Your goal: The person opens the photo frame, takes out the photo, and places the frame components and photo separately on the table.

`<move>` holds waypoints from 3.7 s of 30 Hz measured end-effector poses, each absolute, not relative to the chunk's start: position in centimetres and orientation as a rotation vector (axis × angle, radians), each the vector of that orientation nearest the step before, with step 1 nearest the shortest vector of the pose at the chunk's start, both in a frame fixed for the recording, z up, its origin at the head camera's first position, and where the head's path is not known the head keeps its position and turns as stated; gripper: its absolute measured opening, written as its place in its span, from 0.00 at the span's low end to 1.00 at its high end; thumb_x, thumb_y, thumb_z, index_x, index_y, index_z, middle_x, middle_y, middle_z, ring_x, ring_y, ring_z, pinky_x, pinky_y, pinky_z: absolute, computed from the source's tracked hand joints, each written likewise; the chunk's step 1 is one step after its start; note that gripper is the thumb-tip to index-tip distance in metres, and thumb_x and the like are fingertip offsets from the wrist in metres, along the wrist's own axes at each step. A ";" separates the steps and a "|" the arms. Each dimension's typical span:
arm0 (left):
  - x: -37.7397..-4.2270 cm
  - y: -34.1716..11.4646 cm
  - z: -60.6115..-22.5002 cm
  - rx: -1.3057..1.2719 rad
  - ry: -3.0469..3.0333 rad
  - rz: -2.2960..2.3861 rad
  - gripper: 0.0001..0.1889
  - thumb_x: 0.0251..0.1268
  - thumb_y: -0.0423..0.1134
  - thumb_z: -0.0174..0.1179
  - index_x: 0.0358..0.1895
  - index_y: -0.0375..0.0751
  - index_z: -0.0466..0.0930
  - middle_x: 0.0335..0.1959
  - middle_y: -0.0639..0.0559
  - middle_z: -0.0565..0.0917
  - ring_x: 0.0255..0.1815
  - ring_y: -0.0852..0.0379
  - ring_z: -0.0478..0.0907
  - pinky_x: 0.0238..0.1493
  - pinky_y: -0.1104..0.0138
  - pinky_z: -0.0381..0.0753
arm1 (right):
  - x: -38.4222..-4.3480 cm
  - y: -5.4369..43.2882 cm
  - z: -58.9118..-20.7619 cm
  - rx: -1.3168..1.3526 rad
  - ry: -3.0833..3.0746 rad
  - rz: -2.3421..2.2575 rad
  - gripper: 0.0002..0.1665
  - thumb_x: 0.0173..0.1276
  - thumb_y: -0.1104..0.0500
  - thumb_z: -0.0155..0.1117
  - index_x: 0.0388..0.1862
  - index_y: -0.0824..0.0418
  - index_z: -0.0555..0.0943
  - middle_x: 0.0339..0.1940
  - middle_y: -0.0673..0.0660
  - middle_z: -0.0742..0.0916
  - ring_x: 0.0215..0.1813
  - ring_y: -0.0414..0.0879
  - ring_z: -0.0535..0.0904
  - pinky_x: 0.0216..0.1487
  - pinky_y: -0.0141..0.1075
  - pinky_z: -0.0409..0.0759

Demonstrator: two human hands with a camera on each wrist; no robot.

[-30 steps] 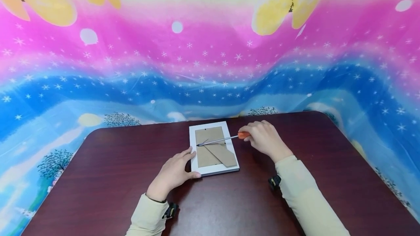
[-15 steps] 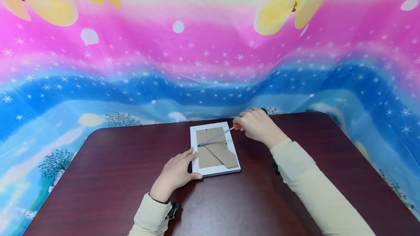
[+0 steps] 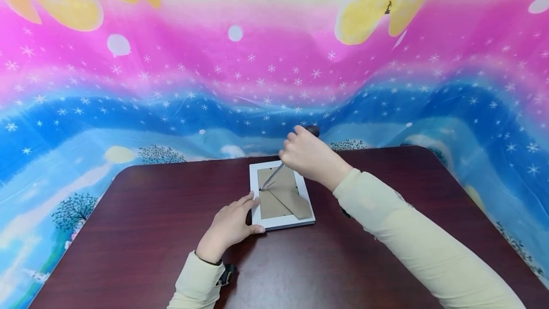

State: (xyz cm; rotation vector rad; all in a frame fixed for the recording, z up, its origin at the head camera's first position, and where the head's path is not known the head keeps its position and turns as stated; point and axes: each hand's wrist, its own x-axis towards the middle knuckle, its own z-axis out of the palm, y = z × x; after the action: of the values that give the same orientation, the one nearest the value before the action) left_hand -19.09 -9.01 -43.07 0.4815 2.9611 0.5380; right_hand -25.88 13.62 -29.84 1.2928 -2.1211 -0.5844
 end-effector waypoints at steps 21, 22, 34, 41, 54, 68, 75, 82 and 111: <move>-18.9 -9.2 -42.9 0.441 2.961 0.568 0.40 0.54 0.55 0.72 0.71 0.46 0.72 0.74 0.46 0.66 0.68 0.39 0.68 0.64 0.42 0.67 | -28.6 17.1 -31.8 1.323 -2.375 -0.236 0.11 0.51 0.69 0.77 0.33 0.58 0.86 0.27 0.49 0.86 0.33 0.47 0.80 0.36 0.40 0.76; -18.9 -9.2 -42.9 0.441 2.958 0.570 0.40 0.54 0.55 0.72 0.71 0.46 0.72 0.74 0.46 0.66 0.68 0.39 0.68 0.64 0.42 0.67 | -28.8 17.6 -32.3 1.311 -2.397 -0.208 0.12 0.51 0.69 0.77 0.34 0.58 0.87 0.28 0.49 0.87 0.34 0.47 0.81 0.37 0.40 0.77; -18.8 -9.3 -42.8 0.485 2.948 0.605 0.40 0.53 0.54 0.74 0.70 0.43 0.73 0.74 0.44 0.66 0.68 0.39 0.69 0.63 0.43 0.69 | -29.2 19.8 -35.5 1.287 -2.477 -0.130 0.14 0.52 0.71 0.74 0.29 0.57 0.79 0.26 0.48 0.82 0.32 0.44 0.80 0.40 0.44 0.80; -18.9 -9.4 -42.9 0.488 2.946 0.613 0.40 0.54 0.53 0.73 0.70 0.42 0.72 0.74 0.43 0.66 0.68 0.38 0.68 0.63 0.44 0.69 | -28.2 17.7 -33.1 1.326 -2.304 -0.349 0.12 0.49 0.72 0.74 0.29 0.61 0.82 0.22 0.52 0.83 0.28 0.48 0.79 0.31 0.39 0.75; -19.0 -9.3 -43.0 0.520 2.948 0.598 0.39 0.56 0.54 0.72 0.70 0.42 0.72 0.74 0.43 0.66 0.68 0.38 0.69 0.62 0.43 0.70 | -26.5 14.4 -30.4 1.396 -2.041 -0.557 0.08 0.48 0.72 0.65 0.22 0.61 0.77 0.19 0.54 0.80 0.24 0.49 0.74 0.30 0.38 0.70; -18.9 -9.4 -43.1 0.557 2.981 0.548 0.38 0.58 0.55 0.71 0.69 0.41 0.73 0.73 0.42 0.67 0.65 0.38 0.72 0.59 0.45 0.73 | -25.5 9.3 -27.8 1.403 -1.874 -0.985 0.06 0.54 0.57 0.70 0.23 0.55 0.81 0.21 0.52 0.84 0.26 0.47 0.76 0.35 0.37 0.72; -19.0 -9.4 -43.4 0.541 2.966 0.569 0.39 0.58 0.55 0.71 0.70 0.43 0.72 0.73 0.42 0.66 0.66 0.36 0.70 0.61 0.42 0.71 | -24.4 6.4 -27.4 1.388 -1.734 -1.217 0.03 0.59 0.56 0.67 0.27 0.50 0.86 0.22 0.50 0.87 0.24 0.45 0.76 0.32 0.35 0.71; -19.1 -9.4 -43.5 0.550 2.952 0.567 0.39 0.58 0.54 0.71 0.71 0.42 0.71 0.73 0.43 0.67 0.65 0.39 0.72 0.59 0.44 0.73 | -22.7 2.9 -27.2 1.460 -1.602 -1.423 0.07 0.65 0.57 0.63 0.31 0.44 0.86 0.24 0.47 0.87 0.22 0.41 0.74 0.38 0.39 0.76; -19.1 -9.8 -42.9 0.510 2.931 0.593 0.39 0.57 0.57 0.70 0.70 0.44 0.72 0.74 0.47 0.65 0.70 0.39 0.67 0.65 0.41 0.66 | -27.5 17.3 -33.1 1.219 -2.432 -0.211 0.12 0.49 0.71 0.70 0.26 0.56 0.79 0.24 0.48 0.82 0.30 0.46 0.78 0.36 0.40 0.75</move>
State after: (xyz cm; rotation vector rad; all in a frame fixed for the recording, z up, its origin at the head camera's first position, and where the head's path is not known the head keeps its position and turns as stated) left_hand -19.07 -9.84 -42.94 0.5099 2.9315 0.5933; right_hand -27.51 17.26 -33.11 1.2186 -2.4319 -0.2110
